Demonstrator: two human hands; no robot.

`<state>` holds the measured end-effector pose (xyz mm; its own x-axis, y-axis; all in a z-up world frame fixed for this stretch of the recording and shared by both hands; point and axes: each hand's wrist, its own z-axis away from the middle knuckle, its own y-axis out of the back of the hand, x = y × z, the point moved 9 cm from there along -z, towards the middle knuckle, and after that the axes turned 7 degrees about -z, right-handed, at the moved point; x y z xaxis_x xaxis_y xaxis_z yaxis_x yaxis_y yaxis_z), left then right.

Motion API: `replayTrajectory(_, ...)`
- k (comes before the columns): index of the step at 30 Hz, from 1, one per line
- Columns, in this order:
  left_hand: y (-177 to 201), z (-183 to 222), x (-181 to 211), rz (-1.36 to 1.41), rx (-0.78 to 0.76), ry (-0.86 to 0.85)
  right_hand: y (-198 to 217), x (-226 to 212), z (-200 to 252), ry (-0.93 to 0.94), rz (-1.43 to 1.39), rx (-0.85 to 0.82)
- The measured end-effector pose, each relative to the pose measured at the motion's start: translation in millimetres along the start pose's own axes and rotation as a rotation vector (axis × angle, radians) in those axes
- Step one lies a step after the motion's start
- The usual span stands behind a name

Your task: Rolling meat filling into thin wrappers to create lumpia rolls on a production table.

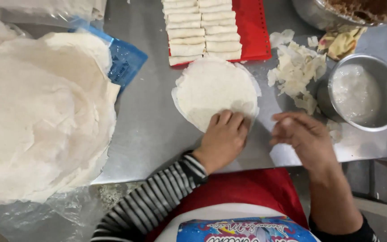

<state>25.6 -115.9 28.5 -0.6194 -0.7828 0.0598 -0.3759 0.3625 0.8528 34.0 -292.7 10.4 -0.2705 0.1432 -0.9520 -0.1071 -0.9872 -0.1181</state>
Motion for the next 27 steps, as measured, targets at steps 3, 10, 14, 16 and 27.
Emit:
replayTrajectory(3, -30, 4, -16, 0.227, -0.028, 0.037, -16, 27, 0, -0.182, 0.099, -0.078)
replayTrajectory(10, 51, 36, -66, 0.648, 0.035, 0.238, -55, 79, -4, -0.586, -0.288, -0.14)
replayTrajectory(14, 57, 48, -64, 0.682, -0.093, 0.167, -65, 78, -30, -0.355, -0.394, -0.105)
replayTrajectory(16, 62, 42, -65, 0.707, -0.117, 0.21, -68, 72, -30, -0.312, -0.34, -0.08)
replayTrajectory(27, -22, 49, -120, 1.277, 0.03, 1.013, -49, 43, -21, 0.005, -0.131, -0.096)
